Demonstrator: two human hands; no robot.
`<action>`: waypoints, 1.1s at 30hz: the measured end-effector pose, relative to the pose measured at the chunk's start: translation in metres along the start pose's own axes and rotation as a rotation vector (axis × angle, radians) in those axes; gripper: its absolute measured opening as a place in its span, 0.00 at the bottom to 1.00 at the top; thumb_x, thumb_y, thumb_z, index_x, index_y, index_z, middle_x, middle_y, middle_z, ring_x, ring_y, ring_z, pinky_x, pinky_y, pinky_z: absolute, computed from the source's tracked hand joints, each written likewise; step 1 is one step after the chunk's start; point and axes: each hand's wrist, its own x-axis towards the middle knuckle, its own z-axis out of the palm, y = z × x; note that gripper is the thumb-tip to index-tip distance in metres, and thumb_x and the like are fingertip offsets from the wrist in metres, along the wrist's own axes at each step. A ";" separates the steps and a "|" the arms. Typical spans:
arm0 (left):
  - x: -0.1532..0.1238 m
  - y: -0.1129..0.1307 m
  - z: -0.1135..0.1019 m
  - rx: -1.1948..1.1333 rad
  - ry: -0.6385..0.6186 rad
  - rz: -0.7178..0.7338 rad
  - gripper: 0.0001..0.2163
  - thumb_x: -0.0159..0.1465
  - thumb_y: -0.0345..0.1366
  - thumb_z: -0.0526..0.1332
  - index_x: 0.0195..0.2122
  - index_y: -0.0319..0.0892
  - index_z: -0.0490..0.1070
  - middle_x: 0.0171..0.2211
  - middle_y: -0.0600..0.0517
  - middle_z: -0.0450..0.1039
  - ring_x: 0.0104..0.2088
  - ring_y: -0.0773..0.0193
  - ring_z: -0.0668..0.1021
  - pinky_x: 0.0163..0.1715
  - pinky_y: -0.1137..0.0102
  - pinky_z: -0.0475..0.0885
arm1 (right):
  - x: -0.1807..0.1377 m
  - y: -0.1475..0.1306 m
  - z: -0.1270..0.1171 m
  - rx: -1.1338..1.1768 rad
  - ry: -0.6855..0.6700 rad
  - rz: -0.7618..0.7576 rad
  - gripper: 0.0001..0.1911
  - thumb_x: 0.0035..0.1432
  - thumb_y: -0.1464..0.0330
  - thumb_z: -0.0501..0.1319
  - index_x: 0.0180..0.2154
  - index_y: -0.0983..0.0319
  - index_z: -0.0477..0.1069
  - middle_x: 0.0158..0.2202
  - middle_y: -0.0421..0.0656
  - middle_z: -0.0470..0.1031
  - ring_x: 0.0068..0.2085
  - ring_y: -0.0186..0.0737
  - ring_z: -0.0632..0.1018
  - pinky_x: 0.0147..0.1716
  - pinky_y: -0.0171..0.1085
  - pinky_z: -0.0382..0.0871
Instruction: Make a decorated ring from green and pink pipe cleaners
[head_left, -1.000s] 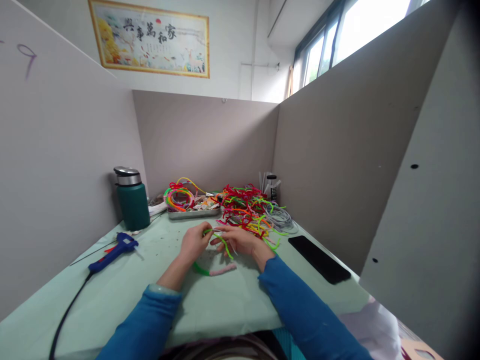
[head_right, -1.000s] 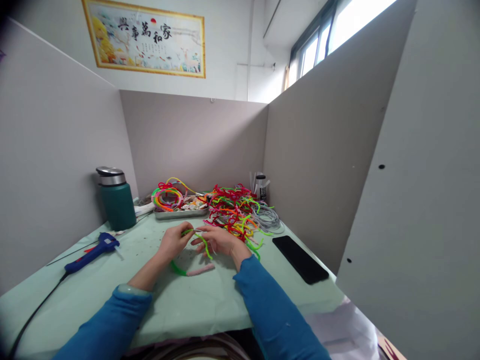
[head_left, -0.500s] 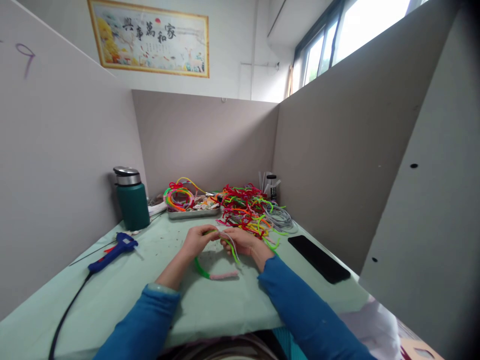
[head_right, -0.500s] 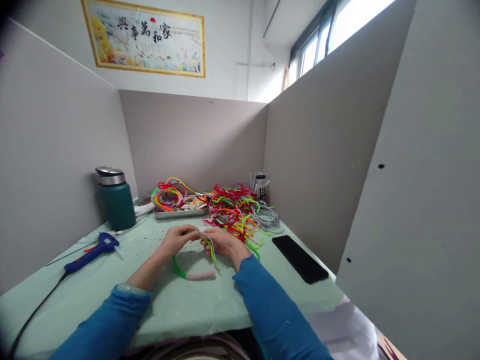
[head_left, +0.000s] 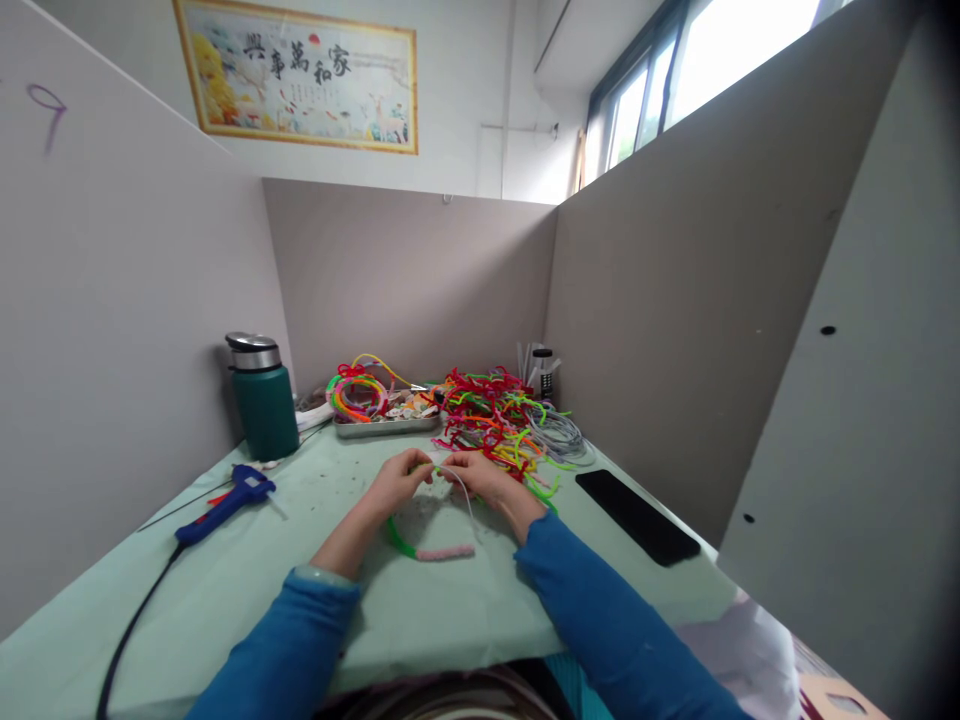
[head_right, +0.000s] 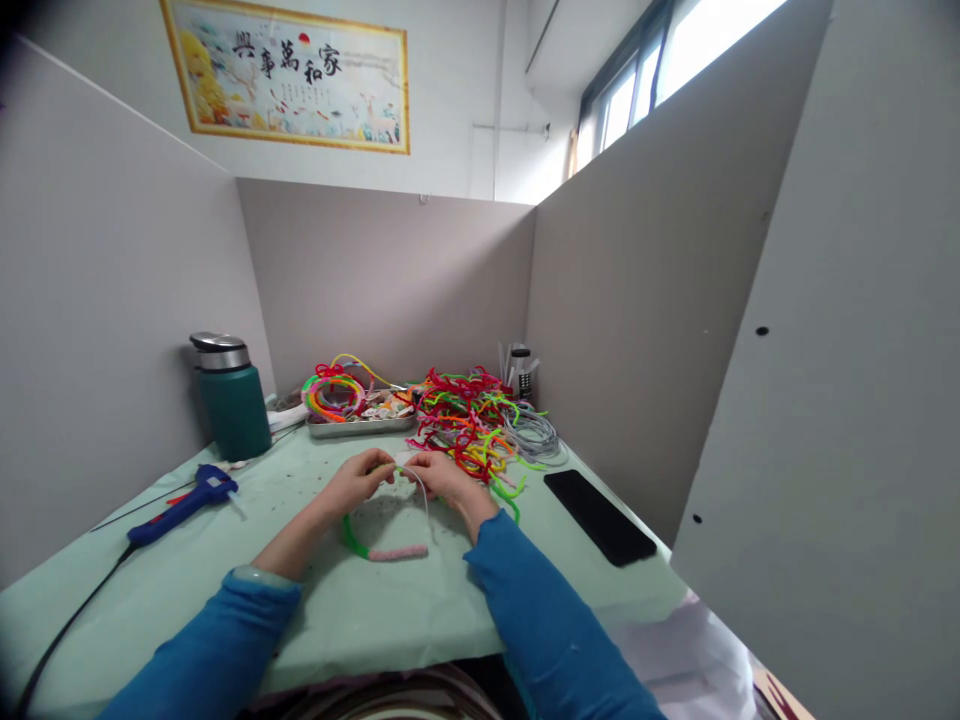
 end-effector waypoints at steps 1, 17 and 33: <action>0.000 0.001 0.000 0.005 -0.001 0.003 0.11 0.55 0.43 0.56 0.29 0.39 0.69 0.23 0.54 0.71 0.21 0.70 0.66 0.23 0.74 0.59 | -0.001 -0.001 -0.001 -0.014 -0.007 -0.001 0.17 0.45 0.57 0.66 0.29 0.64 0.69 0.19 0.34 0.62 0.18 0.25 0.60 0.16 0.28 0.50; -0.005 0.012 -0.001 -0.034 -0.105 -0.126 0.14 0.55 0.48 0.53 0.27 0.40 0.62 0.18 0.58 0.61 0.16 0.73 0.58 0.17 0.75 0.53 | 0.006 0.000 0.000 -0.422 0.353 -0.375 0.08 0.48 0.64 0.63 0.28 0.63 0.73 0.27 0.40 0.74 0.31 0.37 0.72 0.32 0.33 0.63; -0.008 0.018 -0.001 -0.053 -0.102 -0.114 0.13 0.54 0.46 0.54 0.28 0.40 0.66 0.16 0.60 0.56 0.17 0.72 0.58 0.18 0.75 0.52 | -0.006 -0.016 0.006 -0.402 0.297 -0.620 0.05 0.51 0.68 0.61 0.26 0.63 0.72 0.27 0.41 0.72 0.31 0.35 0.72 0.33 0.33 0.64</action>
